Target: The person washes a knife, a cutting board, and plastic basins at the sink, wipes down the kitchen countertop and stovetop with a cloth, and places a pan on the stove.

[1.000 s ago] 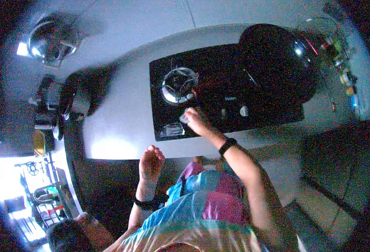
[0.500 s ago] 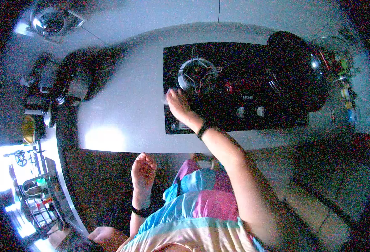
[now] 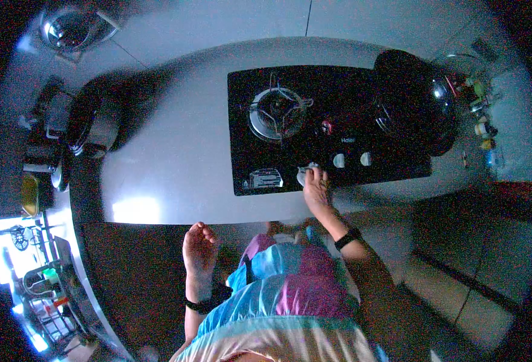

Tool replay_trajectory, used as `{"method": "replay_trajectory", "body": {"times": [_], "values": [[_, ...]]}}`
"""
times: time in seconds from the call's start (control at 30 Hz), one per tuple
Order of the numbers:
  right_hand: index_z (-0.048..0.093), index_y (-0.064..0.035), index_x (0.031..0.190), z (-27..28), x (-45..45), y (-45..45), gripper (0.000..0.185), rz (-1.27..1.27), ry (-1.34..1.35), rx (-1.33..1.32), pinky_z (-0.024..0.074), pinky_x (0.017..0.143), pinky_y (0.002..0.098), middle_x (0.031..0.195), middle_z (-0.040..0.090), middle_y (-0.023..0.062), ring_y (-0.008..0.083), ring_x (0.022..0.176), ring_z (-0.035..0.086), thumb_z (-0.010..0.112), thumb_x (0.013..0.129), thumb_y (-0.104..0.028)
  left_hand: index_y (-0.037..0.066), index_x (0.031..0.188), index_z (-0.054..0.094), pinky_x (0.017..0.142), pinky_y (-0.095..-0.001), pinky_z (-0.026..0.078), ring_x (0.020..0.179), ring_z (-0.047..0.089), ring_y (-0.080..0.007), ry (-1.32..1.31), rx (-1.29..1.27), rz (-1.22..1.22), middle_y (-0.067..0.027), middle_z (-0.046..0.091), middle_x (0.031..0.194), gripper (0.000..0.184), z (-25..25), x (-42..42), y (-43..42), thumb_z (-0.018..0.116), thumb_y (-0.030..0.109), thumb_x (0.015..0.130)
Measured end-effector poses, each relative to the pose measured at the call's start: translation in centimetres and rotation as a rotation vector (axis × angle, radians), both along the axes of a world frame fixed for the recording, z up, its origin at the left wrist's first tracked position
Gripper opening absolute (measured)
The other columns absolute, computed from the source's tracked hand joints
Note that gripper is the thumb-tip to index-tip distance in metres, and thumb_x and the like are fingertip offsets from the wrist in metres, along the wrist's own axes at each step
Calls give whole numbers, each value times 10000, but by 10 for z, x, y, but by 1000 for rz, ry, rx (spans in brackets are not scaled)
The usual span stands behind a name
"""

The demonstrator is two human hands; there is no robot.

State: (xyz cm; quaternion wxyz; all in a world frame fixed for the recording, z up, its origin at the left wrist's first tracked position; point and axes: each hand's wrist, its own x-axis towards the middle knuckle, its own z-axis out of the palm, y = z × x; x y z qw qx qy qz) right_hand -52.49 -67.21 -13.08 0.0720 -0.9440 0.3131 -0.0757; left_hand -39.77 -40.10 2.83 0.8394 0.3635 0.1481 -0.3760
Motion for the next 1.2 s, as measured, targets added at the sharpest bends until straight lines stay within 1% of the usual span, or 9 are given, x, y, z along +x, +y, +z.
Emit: {"method": "replay_trajectory", "body": {"times": [0.43,0.53,0.73,0.8,0.87,0.9,0.97,1.07,1.2], "values": [[551,30,892,8,158,62,212,516,-178,63,433,760,368,972,486,139,269,873,451,543,710,-80,28,915,558,656,-258,449,731,529,-135,-38,-18,-85,-49,558,796,205,-12,-6,14,491,216,871],[555,3,912,3,102,50,242,503,-202,243,446,750,371,973,487,122,271,909,469,563,691,-95,27,919,559,655,-261,439,725,517,-136,-54,-37,-71,-46,551,797,210,-10,-7,10,490,220,870],[551,-9,897,-7,60,-55,182,81,-174,-75,465,702,400,929,518,125,279,825,525,533,726,-71,39,899,557,647,-254,438,704,512,-127,-46,7,-97,-38,549,778,189,-7,-8,3,503,216,860],[550,-11,839,-4,70,-93,117,-26,-227,29,459,658,405,831,551,153,304,783,562,509,769,-96,39,903,556,645,-254,440,699,513,-125,-19,42,-95,-39,550,781,194,-5,-12,0,508,222,859],[559,-25,823,47,62,-126,144,-73,-287,414,449,653,419,795,578,178,326,782,584,480,809,-144,40,906,554,644,-255,443,695,515,-124,-46,28,-110,-39,550,780,203,-3,-14,-1,514,233,858],[566,-39,834,36,56,-143,169,-79,-281,291,442,670,424,814,586,183,325,811,583,471,818,-177,40,908,553,643,-256,444,693,516,-123,-59,19,-117,-38,550,779,208,-3,-15,-2,517,239,858],[590,-53,886,10,41,-174,214,-215,-108,210,427,759,436,913,601,176,318,901,565,441,832,-196,41,912,552,647,-256,445,703,516,-122,-60,11,-114,-39,549,787,218,-3,-18,0,520,250,858],[600,-52,931,-12,2,-171,221,-37,8,-63,416,818,426,985,597,142,314,989,528,423,828,-138,40,930,543,655,-252,443,723,515,-122,-83,7,-128,-38,543,801,223,-6,-22,2,510,251,865],[633,-55,867,50,-26,-145,203,131,355,25,416,821,396,979,595,99,263,966,519,454,772,-63,45,924,536,652,-254,443,724,514,-121,-54,26,-135,-36,537,797,204,-9,-29,0,490,236,873]]}}
